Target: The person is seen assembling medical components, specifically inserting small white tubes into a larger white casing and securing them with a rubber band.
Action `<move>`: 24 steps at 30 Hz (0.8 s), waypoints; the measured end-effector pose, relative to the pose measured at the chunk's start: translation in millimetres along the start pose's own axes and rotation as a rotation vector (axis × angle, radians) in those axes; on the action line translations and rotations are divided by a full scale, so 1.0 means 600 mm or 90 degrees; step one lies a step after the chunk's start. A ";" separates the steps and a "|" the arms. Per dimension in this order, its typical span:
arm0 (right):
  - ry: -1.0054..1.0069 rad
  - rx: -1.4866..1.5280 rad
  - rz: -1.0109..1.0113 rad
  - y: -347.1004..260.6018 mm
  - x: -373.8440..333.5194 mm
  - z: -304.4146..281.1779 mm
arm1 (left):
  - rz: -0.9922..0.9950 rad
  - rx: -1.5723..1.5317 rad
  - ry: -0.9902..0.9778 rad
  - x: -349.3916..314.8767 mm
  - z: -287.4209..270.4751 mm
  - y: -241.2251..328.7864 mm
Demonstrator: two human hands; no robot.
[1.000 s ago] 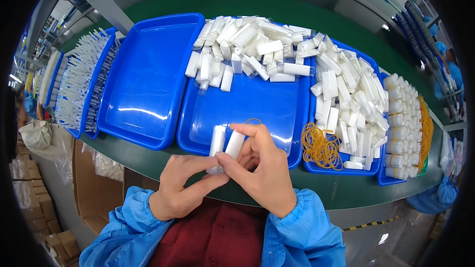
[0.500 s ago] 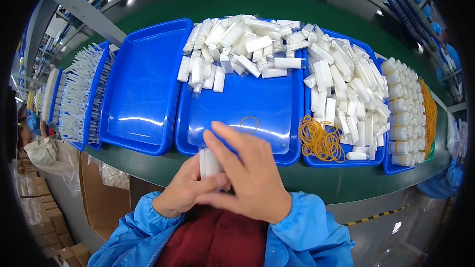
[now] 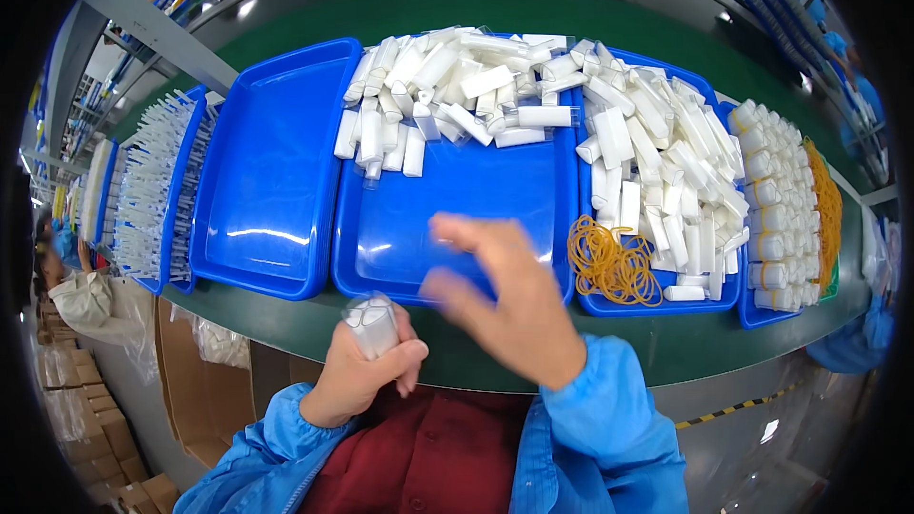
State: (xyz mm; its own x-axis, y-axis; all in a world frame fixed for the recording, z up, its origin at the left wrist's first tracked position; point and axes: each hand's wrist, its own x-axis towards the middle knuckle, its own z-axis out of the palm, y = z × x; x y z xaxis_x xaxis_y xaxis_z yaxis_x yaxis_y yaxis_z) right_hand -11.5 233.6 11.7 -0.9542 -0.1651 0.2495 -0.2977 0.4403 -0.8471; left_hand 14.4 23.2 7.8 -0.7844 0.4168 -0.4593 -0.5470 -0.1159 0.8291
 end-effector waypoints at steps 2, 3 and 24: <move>0.118 -0.149 0.009 0.038 0.024 0.006 | 0.091 0.099 0.060 0.001 0.003 -0.004; 0.096 -0.237 0.003 0.050 0.029 0.013 | 0.137 0.147 0.091 0.002 0.004 -0.005; 0.079 -0.016 -0.099 -0.053 -0.012 0.013 | 0.225 -0.224 0.027 0.043 0.030 0.035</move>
State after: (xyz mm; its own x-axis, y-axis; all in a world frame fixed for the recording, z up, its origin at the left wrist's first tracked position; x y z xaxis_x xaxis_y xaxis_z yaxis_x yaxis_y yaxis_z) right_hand 5.2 213.8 32.9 -0.8928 -0.1227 0.4334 -0.4404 0.4400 -0.7826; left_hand -12.0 47.6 19.4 -0.9470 0.2608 -0.1878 -0.3047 -0.5431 0.7824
